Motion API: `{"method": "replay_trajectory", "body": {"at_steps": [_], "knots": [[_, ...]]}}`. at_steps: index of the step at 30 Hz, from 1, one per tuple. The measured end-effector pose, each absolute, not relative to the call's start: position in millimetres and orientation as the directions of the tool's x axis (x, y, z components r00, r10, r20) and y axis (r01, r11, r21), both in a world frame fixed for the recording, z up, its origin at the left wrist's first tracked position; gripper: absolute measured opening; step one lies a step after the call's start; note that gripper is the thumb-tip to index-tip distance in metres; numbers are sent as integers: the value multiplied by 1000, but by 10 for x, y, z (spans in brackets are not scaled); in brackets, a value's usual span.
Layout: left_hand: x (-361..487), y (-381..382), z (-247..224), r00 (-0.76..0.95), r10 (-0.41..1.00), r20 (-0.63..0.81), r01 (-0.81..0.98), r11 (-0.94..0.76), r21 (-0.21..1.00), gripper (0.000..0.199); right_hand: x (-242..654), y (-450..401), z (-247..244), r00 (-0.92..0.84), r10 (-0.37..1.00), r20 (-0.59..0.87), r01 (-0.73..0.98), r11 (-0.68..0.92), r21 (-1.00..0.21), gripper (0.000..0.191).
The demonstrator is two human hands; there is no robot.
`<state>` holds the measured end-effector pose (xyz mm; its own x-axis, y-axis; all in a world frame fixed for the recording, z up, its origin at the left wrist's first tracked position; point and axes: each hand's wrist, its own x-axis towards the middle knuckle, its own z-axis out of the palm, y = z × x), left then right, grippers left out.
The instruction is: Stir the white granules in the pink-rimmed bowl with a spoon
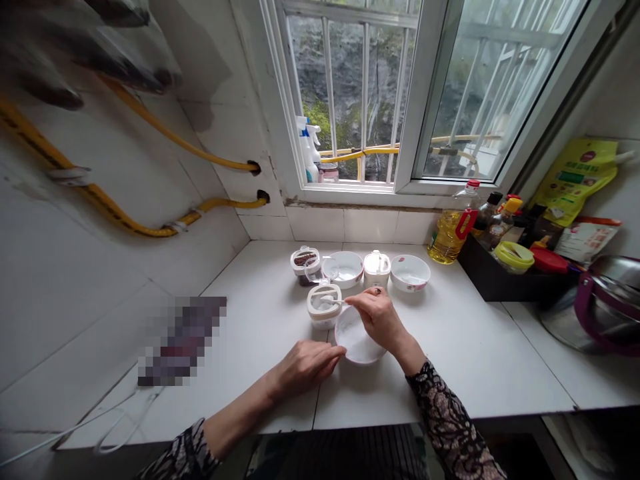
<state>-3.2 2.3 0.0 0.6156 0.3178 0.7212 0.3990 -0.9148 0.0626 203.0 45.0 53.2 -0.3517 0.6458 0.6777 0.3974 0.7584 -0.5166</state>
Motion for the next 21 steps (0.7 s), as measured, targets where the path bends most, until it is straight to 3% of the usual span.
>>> {"method": "replay_trajectory", "body": {"at_steps": [3,10,16,21], "knots": [[-33,23,1,616,319,720,398,-915,66,20,2057,431,570,-326,623,711,427,768,-478,22],[-44,9,18,619,331,713,400,-913,77,20,2234,390,629,-109,761,640,477,605,-638,17],[-43,15,8,620,324,715,391,-917,76,18,2219,432,538,-295,769,567,625,604,-495,19],[-39,8,20,615,327,717,404,-912,70,20,2166,412,513,-373,795,477,563,603,-565,22]]}}
